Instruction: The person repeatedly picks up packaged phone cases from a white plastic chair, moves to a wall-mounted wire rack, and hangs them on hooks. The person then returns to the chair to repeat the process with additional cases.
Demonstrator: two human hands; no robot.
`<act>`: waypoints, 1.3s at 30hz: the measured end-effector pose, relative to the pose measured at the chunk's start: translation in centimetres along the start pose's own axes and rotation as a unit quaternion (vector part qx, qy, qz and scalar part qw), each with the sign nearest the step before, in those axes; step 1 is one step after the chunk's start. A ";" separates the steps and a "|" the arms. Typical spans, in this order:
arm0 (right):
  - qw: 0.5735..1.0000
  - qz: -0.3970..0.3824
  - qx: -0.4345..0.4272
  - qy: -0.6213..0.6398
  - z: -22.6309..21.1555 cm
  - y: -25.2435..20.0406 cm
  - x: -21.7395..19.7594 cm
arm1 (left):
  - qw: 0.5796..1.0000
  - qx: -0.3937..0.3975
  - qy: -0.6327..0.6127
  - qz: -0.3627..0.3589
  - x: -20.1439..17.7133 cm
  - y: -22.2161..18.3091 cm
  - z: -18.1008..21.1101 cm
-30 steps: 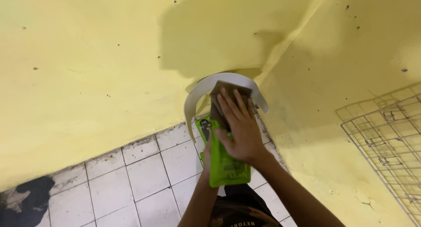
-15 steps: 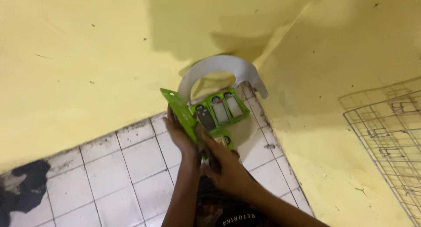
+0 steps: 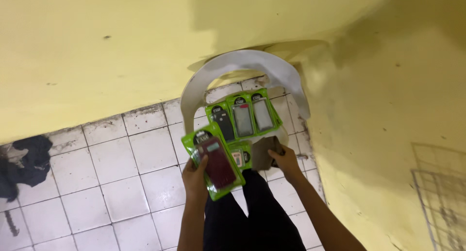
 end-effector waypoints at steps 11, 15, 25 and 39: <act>0.992 -0.081 -0.029 -0.092 3.0 16.1 0.9 | 0.988 -0.080 0.090 0.095 -2.6 -3.4 -7.1; 0.909 0.063 -0.050 -0.409 -1.7 11.7 -1.7 | 0.986 -0.096 0.088 0.108 -2.7 -6.4 -7.5; 0.659 -0.098 -0.166 -0.727 -0.2 0.4 6.6 | 0.994 -0.020 -0.003 0.111 -7.0 -13.2 -3.9; 0.819 -0.476 -0.091 -0.308 -1.8 -23.4 49.1 | 0.958 0.234 -0.119 0.112 -27.3 -32.3 11.1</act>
Point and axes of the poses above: each hand's wrist, its own y-axis towards the middle knuckle, its own x-axis out of the palm, z = x × y, the point moved 8 cm from there along y, towards the middle knuckle, and after that the axes turned 15 degrees about -z, right-handed, at the moved point
